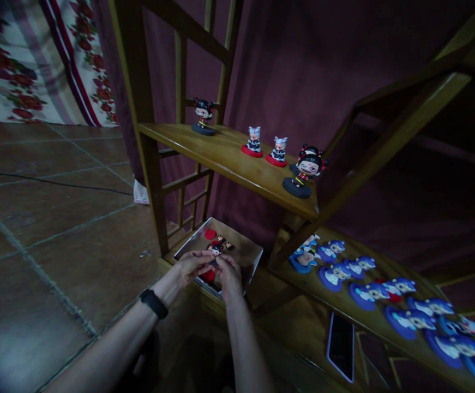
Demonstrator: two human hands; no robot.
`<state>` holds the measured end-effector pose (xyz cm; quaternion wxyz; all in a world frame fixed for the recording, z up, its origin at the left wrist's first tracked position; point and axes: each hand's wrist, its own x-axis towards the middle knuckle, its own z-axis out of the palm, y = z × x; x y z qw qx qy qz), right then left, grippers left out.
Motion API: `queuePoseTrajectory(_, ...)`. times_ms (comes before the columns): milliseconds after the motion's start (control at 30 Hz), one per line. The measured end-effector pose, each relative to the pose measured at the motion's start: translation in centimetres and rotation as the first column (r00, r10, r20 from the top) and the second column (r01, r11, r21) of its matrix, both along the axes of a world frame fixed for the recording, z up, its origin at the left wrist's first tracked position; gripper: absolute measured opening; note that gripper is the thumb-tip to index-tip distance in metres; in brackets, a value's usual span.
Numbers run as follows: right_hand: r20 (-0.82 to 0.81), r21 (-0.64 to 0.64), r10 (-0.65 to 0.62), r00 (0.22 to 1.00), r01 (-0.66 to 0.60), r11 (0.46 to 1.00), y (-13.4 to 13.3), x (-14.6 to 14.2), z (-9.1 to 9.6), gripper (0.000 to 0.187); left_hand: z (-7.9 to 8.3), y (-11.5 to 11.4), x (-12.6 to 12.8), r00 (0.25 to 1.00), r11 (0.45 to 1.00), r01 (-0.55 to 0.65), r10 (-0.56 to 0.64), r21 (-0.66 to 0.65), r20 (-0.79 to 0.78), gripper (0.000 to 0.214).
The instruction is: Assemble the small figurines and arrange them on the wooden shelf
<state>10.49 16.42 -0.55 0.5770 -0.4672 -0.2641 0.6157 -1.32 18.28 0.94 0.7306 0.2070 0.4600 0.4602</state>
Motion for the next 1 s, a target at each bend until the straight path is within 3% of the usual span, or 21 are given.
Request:
queuePoseTrajectory(467,0.091,0.021,-0.025,0.996,0.023,1.0,0.3,-0.3,-1.1,0.018,-0.2,-0.3,0.9,0.993,0.996,-0.064,0.069,0.056,-0.097,0.017)
queuePoseTrajectory(633,0.175,0.057,-0.022,0.984,0.012,0.998,0.1,-0.5,-0.6,0.025,-0.4,0.2,0.3,0.998,0.998,-0.063,0.063,0.022,0.004,0.014)
queuePoseTrajectory(800,0.406,0.164,-0.075,0.911,0.008,0.986,0.0,-0.1,0.4,0.023,-0.7,0.8,-0.4,0.991,0.998,-0.034,0.041,-0.06,0.128,0.015)
queuePoseTrajectory(1000,0.572,0.294,-0.15,0.806,-0.032,0.955,-0.2,0.2,0.8,0.02,-1.1,1.1,-0.6,0.987,0.997,0.015,-0.002,-0.074,0.163,0.017)
